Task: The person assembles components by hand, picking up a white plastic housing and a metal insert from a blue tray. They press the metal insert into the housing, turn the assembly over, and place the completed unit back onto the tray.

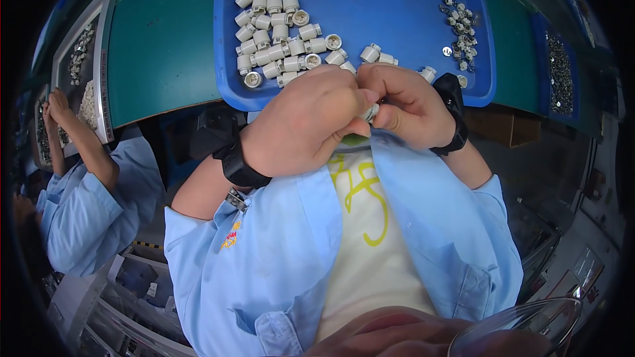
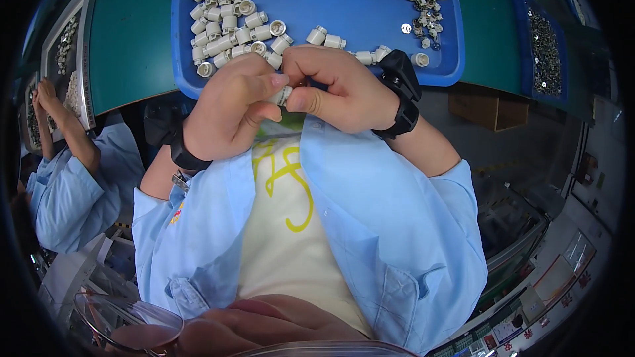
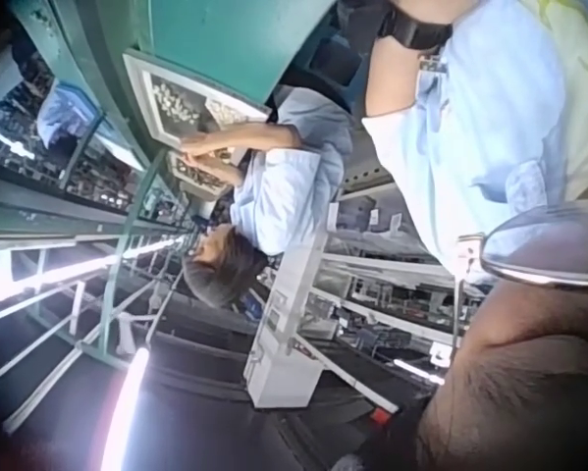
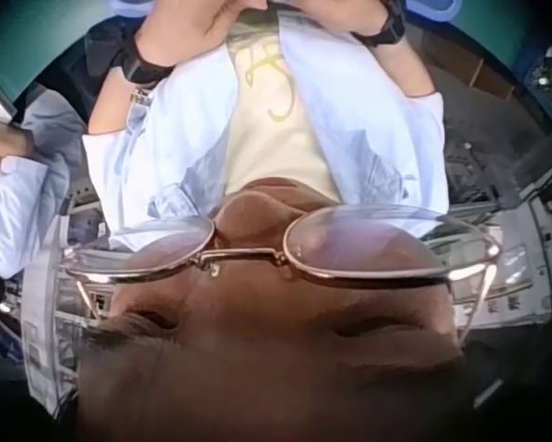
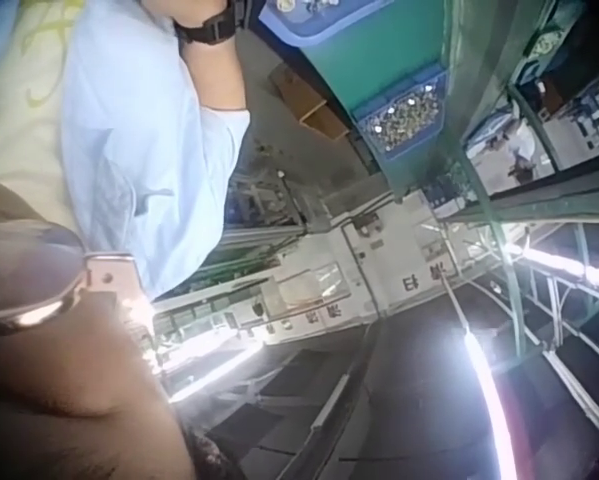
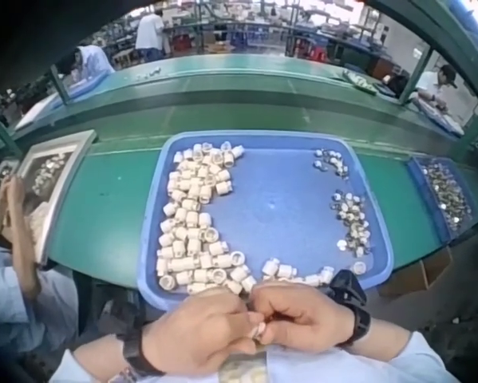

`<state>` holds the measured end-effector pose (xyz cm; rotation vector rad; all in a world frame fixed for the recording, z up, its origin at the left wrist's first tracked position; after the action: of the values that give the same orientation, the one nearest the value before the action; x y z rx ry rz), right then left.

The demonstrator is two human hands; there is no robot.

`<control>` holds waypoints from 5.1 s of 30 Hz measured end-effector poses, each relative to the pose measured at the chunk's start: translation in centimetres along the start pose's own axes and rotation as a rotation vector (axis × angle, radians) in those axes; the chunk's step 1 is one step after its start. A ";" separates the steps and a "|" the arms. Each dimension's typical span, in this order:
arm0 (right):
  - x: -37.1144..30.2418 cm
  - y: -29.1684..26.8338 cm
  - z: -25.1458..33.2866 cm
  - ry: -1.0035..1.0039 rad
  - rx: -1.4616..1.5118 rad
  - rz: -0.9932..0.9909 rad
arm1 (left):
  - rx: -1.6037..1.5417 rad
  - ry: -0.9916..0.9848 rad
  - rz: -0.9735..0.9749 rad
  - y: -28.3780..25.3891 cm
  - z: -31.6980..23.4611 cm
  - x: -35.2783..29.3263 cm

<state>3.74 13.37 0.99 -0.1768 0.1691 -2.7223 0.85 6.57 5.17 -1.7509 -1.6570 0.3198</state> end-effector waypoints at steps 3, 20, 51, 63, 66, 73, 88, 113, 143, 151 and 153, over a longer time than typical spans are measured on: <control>0.3 -0.1 0.3 -0.013 0.063 -0.011 | -0.309 -0.058 -0.227 0.1 1.5 -0.9; -0.1 -1.5 0.6 -0.057 0.018 -0.220 | -0.546 -0.135 -0.470 -0.4 3.6 -2.3; -0.2 -2.6 1.3 0.040 -0.335 -0.559 | -0.749 -0.222 -0.503 1.4 5.7 -1.8; 0.1 -2.2 0.6 -0.056 -0.115 -0.432 | -0.844 -0.178 -0.570 1.0 5.8 -2.1; 0.5 -1.5 0.0 -0.022 0.077 -0.364 | -0.847 -0.164 -0.531 1.2 5.8 -1.9; 0.3 -1.7 0.2 0.012 -0.038 -0.393 | -0.723 -0.199 -0.472 1.5 6.1 -2.0; -0.2 -2.4 0.7 -0.086 -0.113 -0.502 | -0.264 -0.038 -0.523 0.0 4.7 -2.5; -0.5 -1.8 -0.1 -0.120 0.222 -0.385 | -0.558 -0.067 -0.570 0.5 5.2 -2.9; 0.0 -1.4 -0.9 0.003 0.460 -0.314 | -0.533 -0.166 -0.404 0.7 5.6 -2.5; 0.2 -0.3 -1.8 0.034 0.580 -0.092 | -0.167 -0.036 -0.181 -0.5 2.3 -0.9; 0.1 -0.2 -2.1 0.062 0.574 -0.103 | -0.118 -0.029 -0.149 -0.3 2.0 -0.6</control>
<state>3.29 13.75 -1.01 0.0676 -0.6142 -2.7508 -0.70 6.58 3.67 -1.7016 -1.8491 0.1829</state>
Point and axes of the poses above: each hand's wrist, its own x-axis towards the middle knuckle, its own y-axis out of the palm, z = x × y, the point moved 9 cm from there along x, towards the middle knuckle, and after that the axes turned 15 degrees about z, right-handed, at the moved point
